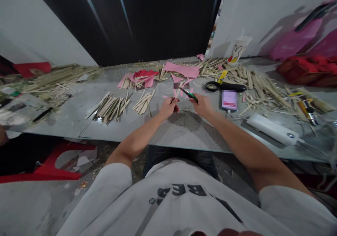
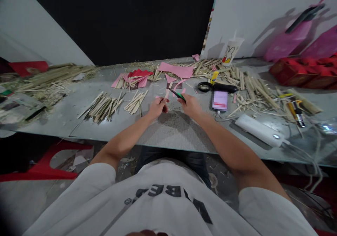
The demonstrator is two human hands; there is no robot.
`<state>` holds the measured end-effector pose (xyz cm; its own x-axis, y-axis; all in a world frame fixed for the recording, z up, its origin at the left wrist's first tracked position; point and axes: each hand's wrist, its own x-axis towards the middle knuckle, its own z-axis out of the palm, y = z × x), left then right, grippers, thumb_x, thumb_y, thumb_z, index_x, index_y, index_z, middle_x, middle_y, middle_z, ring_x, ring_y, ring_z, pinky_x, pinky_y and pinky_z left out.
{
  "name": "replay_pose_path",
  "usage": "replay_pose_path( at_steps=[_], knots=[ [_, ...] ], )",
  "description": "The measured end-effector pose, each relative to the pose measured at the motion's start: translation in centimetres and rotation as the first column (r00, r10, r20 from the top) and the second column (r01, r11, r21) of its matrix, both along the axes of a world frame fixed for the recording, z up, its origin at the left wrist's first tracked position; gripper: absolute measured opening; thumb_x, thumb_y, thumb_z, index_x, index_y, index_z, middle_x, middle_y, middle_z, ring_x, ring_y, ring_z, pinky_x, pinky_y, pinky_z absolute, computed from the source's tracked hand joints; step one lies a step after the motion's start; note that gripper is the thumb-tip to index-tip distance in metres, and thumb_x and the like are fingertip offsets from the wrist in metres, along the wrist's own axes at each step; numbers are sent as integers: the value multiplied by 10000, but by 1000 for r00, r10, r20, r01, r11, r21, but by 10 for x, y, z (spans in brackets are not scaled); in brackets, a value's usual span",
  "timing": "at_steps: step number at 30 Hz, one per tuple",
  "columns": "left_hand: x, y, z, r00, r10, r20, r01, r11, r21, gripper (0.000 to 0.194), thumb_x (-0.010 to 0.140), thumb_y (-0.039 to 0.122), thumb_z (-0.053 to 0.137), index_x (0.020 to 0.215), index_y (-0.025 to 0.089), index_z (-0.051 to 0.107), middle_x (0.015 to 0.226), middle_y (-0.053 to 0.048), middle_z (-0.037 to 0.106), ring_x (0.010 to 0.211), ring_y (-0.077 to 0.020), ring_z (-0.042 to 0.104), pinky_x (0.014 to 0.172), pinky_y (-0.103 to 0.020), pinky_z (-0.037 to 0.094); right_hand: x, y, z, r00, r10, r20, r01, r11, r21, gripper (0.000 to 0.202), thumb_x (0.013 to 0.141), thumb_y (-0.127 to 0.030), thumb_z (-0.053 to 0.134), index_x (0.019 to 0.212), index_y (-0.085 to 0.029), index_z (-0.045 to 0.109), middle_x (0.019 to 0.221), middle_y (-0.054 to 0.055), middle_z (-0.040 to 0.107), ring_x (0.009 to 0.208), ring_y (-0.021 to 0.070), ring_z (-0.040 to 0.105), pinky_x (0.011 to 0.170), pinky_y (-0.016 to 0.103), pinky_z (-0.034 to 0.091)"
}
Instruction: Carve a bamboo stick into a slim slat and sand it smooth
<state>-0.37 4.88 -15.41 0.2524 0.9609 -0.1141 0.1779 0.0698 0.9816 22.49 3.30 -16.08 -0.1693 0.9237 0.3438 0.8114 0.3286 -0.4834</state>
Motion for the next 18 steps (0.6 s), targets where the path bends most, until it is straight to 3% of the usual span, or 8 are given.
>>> replay_pose_path(
  at_steps=[5, 11, 18],
  knots=[
    [0, -3, 0, 999, -37, 22, 36, 998, 42, 222, 1201, 265, 461, 1069, 191, 624, 588, 41, 670, 480, -98, 617, 559, -228, 450, 0, -2, 0, 995, 13, 104, -12, 1000, -9, 429, 1157, -493, 510, 1368, -191, 729, 1362, 223, 796, 1119, 369, 730, 847, 405, 461],
    [5, -10, -4, 999, -42, 20, 41, 998, 47, 209, 1181, 230, 494, 1036, 194, 640, 613, 33, 693, 491, -95, 634, 586, -230, 493, -6, -7, 1, 968, -1, 250, 23, 996, -85, 552, 1203, -590, 375, 1058, -222, 761, 979, 177, 809, 850, 322, 700, 697, 386, 338],
    [10, -25, 3, 999, -2, 52, 1, 1000, 9, 227, 1181, 240, 491, 1006, 188, 626, 661, 15, 725, 487, -77, 633, 561, -215, 465, -11, -6, 8, 949, -19, 314, 44, 996, -72, 537, 1188, -627, 453, 1042, -203, 749, 948, 185, 792, 815, 301, 663, 702, 396, 245]
  ],
)
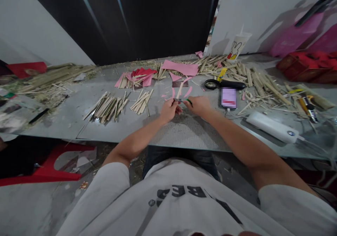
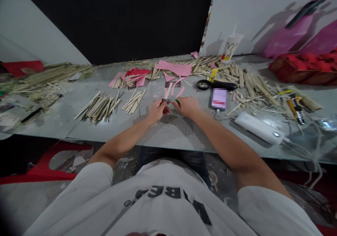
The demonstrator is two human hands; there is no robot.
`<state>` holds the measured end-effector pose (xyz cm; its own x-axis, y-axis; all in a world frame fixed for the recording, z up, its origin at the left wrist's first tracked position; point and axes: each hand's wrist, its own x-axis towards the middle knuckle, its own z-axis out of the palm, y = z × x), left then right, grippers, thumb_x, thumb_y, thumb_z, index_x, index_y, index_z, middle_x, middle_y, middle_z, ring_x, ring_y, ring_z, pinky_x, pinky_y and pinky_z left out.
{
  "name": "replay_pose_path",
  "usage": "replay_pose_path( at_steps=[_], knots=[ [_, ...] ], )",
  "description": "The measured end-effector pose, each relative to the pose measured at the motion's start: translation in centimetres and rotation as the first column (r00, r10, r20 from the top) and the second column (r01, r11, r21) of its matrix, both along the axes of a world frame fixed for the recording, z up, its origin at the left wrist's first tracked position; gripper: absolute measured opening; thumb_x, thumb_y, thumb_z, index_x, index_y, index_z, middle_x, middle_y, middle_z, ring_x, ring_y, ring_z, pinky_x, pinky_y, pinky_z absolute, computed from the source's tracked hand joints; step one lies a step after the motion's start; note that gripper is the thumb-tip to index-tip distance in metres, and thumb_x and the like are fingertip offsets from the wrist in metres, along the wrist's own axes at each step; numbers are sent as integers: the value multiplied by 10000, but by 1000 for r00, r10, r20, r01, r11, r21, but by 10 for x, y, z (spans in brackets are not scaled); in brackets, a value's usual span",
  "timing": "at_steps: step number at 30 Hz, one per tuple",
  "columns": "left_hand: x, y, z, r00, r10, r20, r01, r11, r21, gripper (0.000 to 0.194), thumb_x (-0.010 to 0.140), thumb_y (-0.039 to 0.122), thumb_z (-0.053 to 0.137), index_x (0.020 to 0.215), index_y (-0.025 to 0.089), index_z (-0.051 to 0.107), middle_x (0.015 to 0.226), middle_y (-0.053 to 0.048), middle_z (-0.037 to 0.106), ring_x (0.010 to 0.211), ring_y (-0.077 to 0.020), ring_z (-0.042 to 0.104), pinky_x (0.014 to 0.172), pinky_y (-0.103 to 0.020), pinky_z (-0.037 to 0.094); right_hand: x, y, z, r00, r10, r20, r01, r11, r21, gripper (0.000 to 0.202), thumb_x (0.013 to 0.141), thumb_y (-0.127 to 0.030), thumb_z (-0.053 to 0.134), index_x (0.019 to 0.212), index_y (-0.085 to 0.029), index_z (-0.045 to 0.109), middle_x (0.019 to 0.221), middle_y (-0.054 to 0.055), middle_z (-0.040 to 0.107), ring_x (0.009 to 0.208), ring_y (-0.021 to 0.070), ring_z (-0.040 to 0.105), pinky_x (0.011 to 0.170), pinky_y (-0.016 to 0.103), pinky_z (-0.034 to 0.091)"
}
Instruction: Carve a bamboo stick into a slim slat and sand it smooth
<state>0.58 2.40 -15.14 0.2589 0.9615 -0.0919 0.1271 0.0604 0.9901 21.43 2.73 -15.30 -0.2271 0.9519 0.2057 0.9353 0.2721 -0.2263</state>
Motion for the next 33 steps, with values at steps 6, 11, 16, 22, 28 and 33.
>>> replay_pose_path(
  at_steps=[6, 11, 16, 22, 28, 33],
  knots=[
    [-1, -7, 5, 999, 50, 18, -51, 999, 10, 261, 1186, 252, 477, 968, 201, 613, 615, 32, 682, 492, -79, 609, 558, -212, 476, 0, 5, 5, 1000, 24, -16, -23, 999, 38, 501, 1177, -611, 512, 1052, -168, 710, 1031, 219, 800, 898, 315, 691, 722, 387, 258],
    [-3, -8, 8, 995, 95, -6, -95, 995, 30, 295, 1190, 287, 498, 936, 203, 623, 588, 40, 655, 462, -72, 557, 526, -211, 439, -5, 10, 6, 1000, 21, -11, -20, 998, 67, 589, 1159, -678, 484, 1096, -151, 738, 1106, 259, 815, 947, 358, 724, 722, 381, 286],
    [0, -27, 3, 999, 10, -45, -9, 1000, 25, 281, 1142, 306, 624, 889, 196, 674, 539, 40, 630, 426, -75, 535, 493, -218, 406, 30, 29, 11, 912, -405, -58, 409, 906, 112, 709, 1198, -677, 341, 1157, -119, 775, 998, 283, 802, 867, 376, 725, 711, 386, 319],
    [7, -24, 1, 999, -34, 35, 35, 999, -37, 216, 1196, 294, 488, 1077, 207, 644, 647, 17, 730, 463, -94, 617, 542, -235, 474, 59, 29, 7, 907, -416, -70, 421, 903, 89, 686, 1212, -626, 317, 1193, -118, 777, 1028, 279, 790, 930, 402, 718, 750, 401, 353],
    [1, -5, 0, 996, 5, 86, -1, 999, -53, 156, 1148, 205, 500, 1059, 201, 627, 811, -15, 798, 566, -90, 706, 576, -238, 481, 33, 14, 1, 978, -159, -137, 170, 983, 73, 593, 1187, -630, 367, 1177, -181, 754, 1001, 210, 776, 884, 368, 676, 732, 396, 313],
    [3, -1, -3, 998, 5, 70, -3, 999, -32, 171, 1058, 92, 495, 1059, 199, 629, 782, 2, 773, 553, -95, 693, 564, -249, 471, 18, 2, 4, 982, -6, -188, 15, 999, 44, 520, 1190, -564, 366, 1239, -181, 715, 1012, 191, 783, 850, 329, 646, 728, 393, 310]
  ],
)
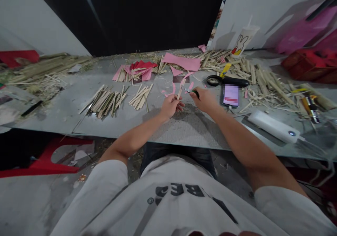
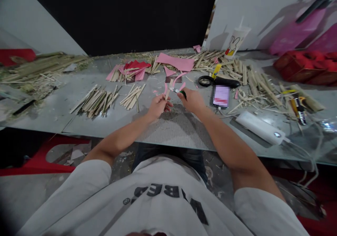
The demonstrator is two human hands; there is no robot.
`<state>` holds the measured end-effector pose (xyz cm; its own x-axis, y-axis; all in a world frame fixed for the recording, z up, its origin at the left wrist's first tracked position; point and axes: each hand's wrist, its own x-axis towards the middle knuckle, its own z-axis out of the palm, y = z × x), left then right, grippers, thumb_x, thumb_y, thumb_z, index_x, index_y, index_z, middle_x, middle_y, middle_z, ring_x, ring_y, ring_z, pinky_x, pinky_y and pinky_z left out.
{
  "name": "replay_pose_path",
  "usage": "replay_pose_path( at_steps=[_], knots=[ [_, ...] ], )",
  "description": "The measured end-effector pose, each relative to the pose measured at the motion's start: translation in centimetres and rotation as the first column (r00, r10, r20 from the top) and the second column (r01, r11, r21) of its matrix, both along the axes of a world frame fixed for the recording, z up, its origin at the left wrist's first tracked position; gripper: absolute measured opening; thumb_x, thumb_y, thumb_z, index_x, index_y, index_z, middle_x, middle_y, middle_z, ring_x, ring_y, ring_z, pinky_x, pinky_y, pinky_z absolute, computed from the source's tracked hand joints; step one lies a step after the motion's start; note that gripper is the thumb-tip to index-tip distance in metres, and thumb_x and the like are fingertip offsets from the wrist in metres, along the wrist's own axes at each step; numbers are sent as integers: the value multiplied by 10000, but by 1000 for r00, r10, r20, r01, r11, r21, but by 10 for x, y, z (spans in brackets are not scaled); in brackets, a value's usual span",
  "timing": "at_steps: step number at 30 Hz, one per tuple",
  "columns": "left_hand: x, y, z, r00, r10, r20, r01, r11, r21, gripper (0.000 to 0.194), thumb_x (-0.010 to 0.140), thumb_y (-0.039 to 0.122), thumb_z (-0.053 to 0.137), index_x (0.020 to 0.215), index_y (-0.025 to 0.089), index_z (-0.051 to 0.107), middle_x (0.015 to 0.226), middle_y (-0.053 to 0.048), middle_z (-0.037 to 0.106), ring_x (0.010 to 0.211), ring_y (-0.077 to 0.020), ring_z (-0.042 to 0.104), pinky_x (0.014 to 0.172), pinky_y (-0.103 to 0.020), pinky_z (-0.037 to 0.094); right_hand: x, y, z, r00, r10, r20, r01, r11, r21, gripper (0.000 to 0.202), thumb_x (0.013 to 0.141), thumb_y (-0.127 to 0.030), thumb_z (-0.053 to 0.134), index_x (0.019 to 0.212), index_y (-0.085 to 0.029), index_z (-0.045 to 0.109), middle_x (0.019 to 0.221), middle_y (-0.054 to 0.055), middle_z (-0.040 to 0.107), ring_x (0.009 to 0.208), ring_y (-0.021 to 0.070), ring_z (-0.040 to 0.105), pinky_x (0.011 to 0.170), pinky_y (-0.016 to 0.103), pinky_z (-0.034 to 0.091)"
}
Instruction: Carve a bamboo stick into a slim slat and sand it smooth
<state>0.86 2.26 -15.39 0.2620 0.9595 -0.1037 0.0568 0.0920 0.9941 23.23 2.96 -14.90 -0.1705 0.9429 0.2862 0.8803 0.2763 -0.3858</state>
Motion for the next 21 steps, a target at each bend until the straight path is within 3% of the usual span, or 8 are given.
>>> replay_pose_path(
  at_steps=[5, 8, 13, 21],
  knots=[
    [-2, 1, -5, 999, 10, -39, -7, 996, 88, 187, 1085, 129, 503, 1014, 203, 660, 625, 59, 636, 502, -82, 566, 567, -235, 452, -14, -10, 8, 984, 2, 179, 12, 997, -77, 571, 1195, -575, 341, 1270, -176, 743, 1030, 190, 806, 868, 330, 689, 715, 379, 308],
    [-3, 2, -9, 996, 43, -80, -30, 988, 152, 178, 1102, 189, 562, 975, 195, 687, 677, 33, 694, 527, -77, 575, 573, -230, 447, -23, -14, 9, 958, -48, 281, 79, 992, -100, 647, 1213, -567, 297, 1209, -166, 804, 1059, 201, 819, 914, 331, 713, 726, 377, 312],
    [-2, -1, -12, 992, 38, -117, -19, 987, 161, 186, 1101, 238, 594, 956, 183, 698, 849, -38, 829, 550, -90, 663, 600, -245, 526, -32, -19, 9, 960, -74, 271, 104, 990, -99, 743, 1233, -555, 248, 1148, -126, 848, 1064, 232, 825, 908, 309, 698, 747, 394, 306],
    [-4, -7, -6, 991, 30, -133, -4, 981, 193, 231, 1110, 236, 593, 929, 169, 720, 841, -30, 838, 513, -82, 685, 563, -233, 534, -34, -15, 4, 967, -80, 243, 105, 990, -93, 742, 1211, -602, 286, 1071, -156, 863, 1015, 218, 821, 885, 323, 696, 736, 397, 294]
  ],
)
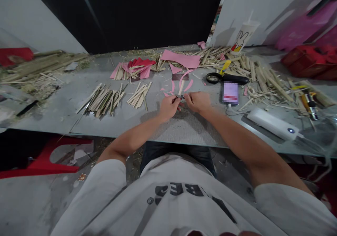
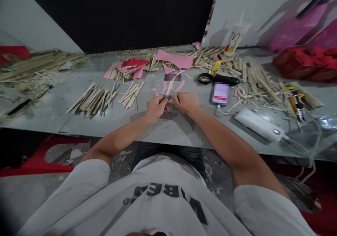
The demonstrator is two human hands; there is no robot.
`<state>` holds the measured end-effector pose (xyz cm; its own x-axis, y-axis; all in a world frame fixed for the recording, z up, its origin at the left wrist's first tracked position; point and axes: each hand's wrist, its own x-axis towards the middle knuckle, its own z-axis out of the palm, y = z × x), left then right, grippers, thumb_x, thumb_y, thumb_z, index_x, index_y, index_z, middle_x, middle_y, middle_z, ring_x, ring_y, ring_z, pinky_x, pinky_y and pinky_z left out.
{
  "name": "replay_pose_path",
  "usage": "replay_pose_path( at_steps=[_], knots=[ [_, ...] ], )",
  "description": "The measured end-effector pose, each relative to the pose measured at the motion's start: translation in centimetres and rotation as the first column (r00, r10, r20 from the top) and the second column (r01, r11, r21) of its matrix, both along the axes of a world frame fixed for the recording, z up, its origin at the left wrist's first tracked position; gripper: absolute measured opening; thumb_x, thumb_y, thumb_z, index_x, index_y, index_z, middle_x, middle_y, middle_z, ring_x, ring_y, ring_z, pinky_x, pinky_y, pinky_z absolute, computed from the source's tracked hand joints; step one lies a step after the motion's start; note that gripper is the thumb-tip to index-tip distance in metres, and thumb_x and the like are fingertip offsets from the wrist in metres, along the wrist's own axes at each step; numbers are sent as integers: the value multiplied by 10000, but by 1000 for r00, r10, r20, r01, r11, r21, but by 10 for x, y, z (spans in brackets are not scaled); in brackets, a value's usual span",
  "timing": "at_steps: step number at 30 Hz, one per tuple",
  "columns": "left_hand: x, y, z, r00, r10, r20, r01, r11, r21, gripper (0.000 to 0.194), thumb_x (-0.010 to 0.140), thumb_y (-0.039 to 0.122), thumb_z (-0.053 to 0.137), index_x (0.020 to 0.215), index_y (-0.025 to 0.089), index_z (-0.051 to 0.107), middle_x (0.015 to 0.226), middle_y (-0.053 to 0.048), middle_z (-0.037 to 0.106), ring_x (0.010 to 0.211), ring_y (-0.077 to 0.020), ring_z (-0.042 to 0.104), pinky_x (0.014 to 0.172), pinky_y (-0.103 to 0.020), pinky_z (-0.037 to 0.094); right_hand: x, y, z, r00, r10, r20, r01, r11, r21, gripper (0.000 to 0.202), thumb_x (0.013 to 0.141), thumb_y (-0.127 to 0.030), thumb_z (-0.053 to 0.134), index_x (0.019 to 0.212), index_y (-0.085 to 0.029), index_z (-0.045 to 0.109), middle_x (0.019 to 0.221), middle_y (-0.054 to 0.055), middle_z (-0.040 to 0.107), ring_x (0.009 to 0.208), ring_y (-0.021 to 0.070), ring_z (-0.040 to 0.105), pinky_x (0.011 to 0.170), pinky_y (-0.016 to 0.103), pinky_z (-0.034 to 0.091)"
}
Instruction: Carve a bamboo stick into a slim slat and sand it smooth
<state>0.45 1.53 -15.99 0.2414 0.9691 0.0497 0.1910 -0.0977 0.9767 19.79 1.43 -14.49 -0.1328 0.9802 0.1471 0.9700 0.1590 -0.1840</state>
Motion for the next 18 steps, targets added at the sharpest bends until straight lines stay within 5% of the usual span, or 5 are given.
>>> replay_pose_path(
  at_steps=[12, 18],
  knots=[
    [0, -6, 3, 999, 26, 25, -26, 1000, -15, 344, 1108, 262, 627, 782, 173, 689, 740, -13, 792, 484, -70, 642, 518, -225, 513, -2, 10, 6, 999, -31, 40, 30, 999, 16, 652, 1203, -509, 367, 1121, -132, 892, 1045, 217, 840, 919, 316, 728, 744, 385, 336],
    [-2, -14, 13, 999, 35, 31, -32, 994, -105, 280, 1122, 258, 605, 899, 174, 752, 677, 11, 749, 453, -71, 612, 504, -222, 503, 9, 25, 6, 992, -107, 71, 104, 994, 46, 692, 1209, -505, 328, 1210, -124, 906, 1145, 240, 856, 998, 345, 766, 774, 389, 391]
  ],
)
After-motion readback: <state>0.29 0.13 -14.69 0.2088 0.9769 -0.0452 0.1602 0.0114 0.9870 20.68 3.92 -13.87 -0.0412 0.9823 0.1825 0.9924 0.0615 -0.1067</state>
